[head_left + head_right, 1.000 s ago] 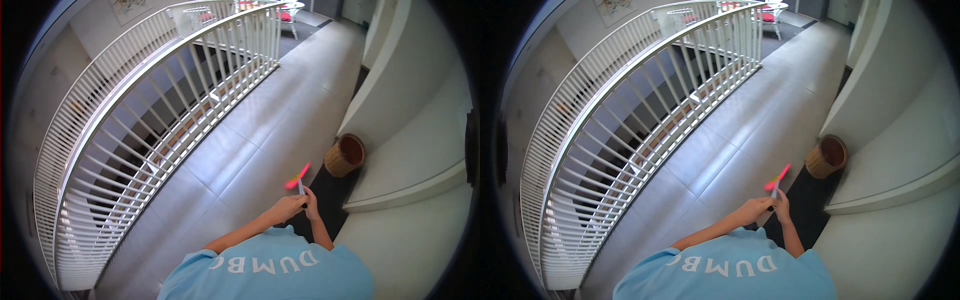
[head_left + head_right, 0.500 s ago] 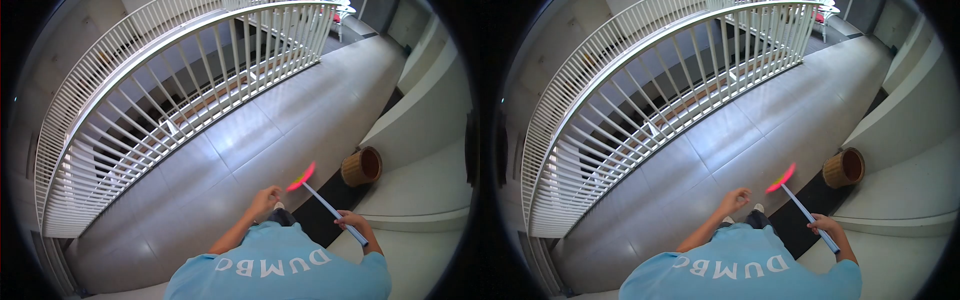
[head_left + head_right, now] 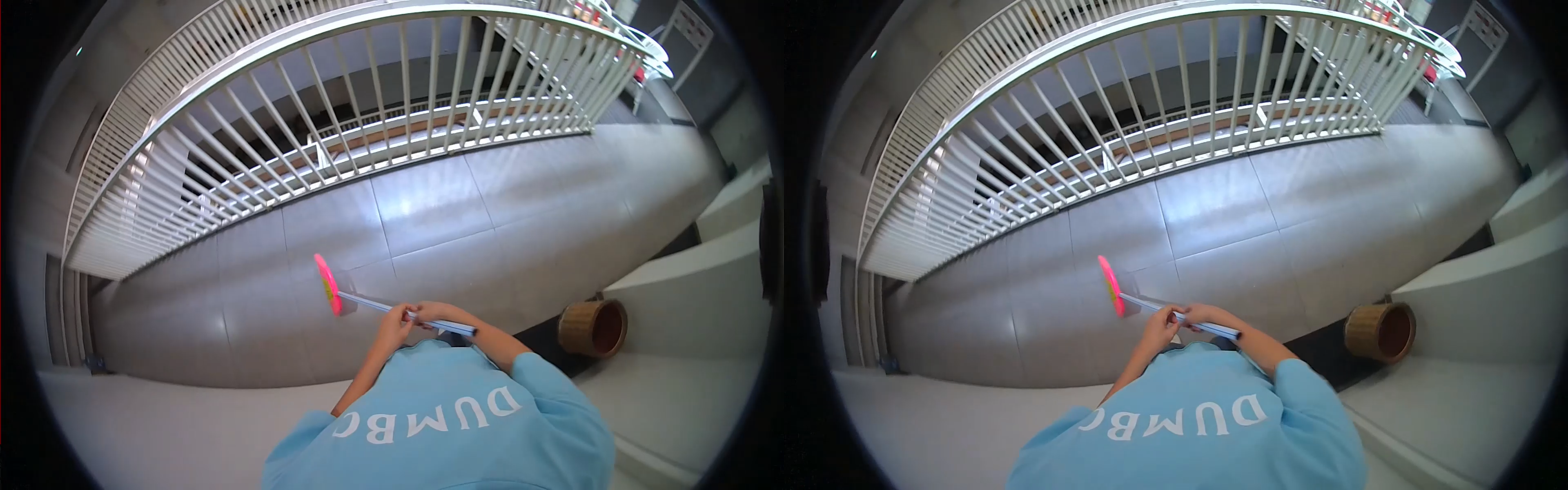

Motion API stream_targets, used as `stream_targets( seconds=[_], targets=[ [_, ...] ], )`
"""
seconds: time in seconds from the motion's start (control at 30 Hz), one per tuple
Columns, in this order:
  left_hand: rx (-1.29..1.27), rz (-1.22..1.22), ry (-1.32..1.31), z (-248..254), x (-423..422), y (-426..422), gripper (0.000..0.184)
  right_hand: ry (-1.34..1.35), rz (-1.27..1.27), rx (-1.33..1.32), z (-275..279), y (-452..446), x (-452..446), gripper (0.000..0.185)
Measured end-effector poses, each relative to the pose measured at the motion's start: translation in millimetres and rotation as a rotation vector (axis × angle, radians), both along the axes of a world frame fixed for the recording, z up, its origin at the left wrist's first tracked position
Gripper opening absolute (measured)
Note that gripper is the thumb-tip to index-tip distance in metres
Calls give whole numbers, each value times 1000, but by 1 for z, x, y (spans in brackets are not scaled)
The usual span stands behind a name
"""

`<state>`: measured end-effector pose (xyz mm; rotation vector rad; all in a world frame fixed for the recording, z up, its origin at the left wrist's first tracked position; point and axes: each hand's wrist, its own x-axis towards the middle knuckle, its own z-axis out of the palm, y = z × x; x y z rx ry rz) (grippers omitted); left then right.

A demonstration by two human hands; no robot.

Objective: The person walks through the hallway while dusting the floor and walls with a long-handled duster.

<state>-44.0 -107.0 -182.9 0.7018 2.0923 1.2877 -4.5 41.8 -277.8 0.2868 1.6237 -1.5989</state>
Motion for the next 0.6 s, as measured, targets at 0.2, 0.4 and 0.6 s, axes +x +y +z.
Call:
stream_targets(
  seconds=[0.2,0.4,0.6],
  targets=[
    [3,-90,110,12,31,34,29,98,114,203,-30,70,19,22],
    [8,-102,66,17,32,61,24,-212,-396,242,45,202,169,33],
    [12,-180,84,15,33,87,23,-221,-476,932,37,259,216,14]
  ],
)
